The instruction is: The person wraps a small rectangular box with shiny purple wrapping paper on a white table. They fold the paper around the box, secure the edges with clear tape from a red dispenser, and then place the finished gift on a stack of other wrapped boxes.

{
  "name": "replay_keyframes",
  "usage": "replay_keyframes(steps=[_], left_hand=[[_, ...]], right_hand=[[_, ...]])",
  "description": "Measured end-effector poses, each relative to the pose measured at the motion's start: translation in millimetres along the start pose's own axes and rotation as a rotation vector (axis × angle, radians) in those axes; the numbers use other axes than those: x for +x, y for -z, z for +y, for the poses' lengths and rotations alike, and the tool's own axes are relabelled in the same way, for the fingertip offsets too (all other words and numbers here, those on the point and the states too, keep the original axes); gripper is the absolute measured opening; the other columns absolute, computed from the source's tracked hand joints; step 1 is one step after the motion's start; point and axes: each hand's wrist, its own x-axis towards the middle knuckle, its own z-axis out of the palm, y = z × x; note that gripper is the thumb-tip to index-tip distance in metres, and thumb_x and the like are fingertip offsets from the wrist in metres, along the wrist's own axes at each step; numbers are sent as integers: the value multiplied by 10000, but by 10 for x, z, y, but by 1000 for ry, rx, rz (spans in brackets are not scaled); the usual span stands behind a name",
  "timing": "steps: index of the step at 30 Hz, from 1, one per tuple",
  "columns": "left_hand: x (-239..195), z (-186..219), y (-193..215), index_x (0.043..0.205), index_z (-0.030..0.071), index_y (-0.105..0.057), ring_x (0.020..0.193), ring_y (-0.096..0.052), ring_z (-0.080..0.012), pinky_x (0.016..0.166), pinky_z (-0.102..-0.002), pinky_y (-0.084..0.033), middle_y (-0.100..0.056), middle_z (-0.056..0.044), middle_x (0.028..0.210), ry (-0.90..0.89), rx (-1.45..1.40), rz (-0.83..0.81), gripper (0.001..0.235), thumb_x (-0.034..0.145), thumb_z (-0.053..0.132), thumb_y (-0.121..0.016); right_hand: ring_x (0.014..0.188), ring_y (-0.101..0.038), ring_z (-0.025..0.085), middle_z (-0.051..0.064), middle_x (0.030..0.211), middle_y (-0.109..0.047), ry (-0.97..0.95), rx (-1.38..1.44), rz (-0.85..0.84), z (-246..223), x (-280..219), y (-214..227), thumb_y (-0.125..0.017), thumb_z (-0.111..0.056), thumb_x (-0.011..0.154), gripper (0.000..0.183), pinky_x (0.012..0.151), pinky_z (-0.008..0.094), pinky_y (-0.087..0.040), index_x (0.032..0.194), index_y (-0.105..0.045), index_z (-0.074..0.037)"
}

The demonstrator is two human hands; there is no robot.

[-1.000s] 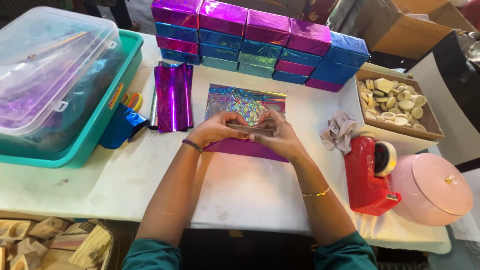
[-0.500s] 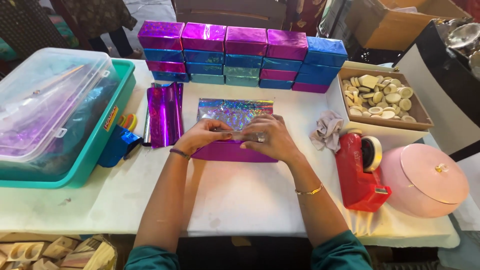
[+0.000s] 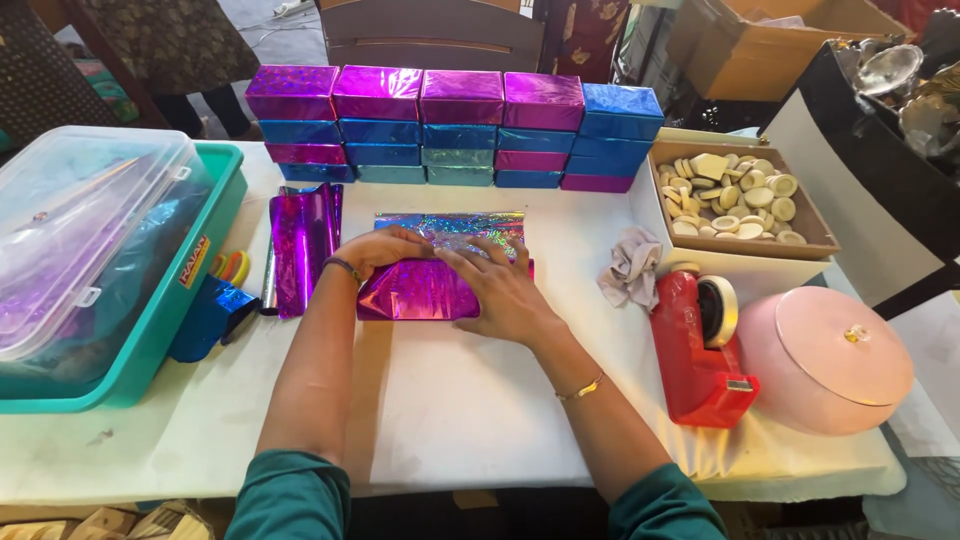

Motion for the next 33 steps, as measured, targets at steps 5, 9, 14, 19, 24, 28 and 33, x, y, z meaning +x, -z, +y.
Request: replay_keyframes(steps=[5,9,14,19,24,28,33], left_hand=[[403,-480,301,1100,20,-782,877,-708,-166,802,-314,-555,-781,-87,987,-190,122,194,323,874,251,-758],[-204,-184,209,1146,87,-762,887,-722,-203,791,-344,-540,-769,-109,1011,-267,430,617,361,955,385,-695],[-930,379,-329,1133,160,-770,1038,-702,-261,926,-469,-437,-759,-84,1132,-362,815,671,404,903,483,-691],[-584,337,-410,1167,185,-758,1198,-648,-278,1089,-567,-284,-750,-80,1197,-501,931,502,382,925,464,-662],[505,-11,-39,1266,181,-708,1199,-635,-299,1109,-578,-333,-712,-98,1252,-325,1079,521,345,951,295,-627],[1100,-157,69,1297,158,-677,1181,-615,-344,1029,-548,-401,-679,-134,1269,-351,1073,490,407,909,280,-677],[1028,158,70,1116,177,-764,1041,-695,-323,930,-434,-536,-750,-104,1093,-204,944,400,403,746,328,-813]], right_hand=[[1443,-399,313,124,1419,-573,-12,190,44,180,71,-173,-863,-398,635,946,1160,637,-155,1459,-448,-191],[1464,-385,315,140,1417,-562,-40,245,-40,325,131,-297,-827,-434,654,833,1155,672,-127,1367,-487,-170],[1503,-349,329,121,1484,-547,17,222,-61,480,92,-448,-786,-535,727,735,1175,665,-122,1332,-551,-191],[1530,-271,382,161,1603,-462,-7,251,105,788,-13,-494,-734,-607,890,749,1155,664,-75,1499,-562,-208],[1480,-389,296,89,1475,-576,-144,346,188,773,-127,-263,-782,-652,740,792,1196,560,-167,1380,-628,-213],[1430,-400,320,99,1402,-596,14,257,184,398,-44,-87,-860,-604,636,785,1162,561,-159,1280,-680,-194],[1392,-458,292,20,1292,-655,105,130,98,349,-28,-281,-869,-433,724,527,1173,573,-203,1170,-719,-197]])
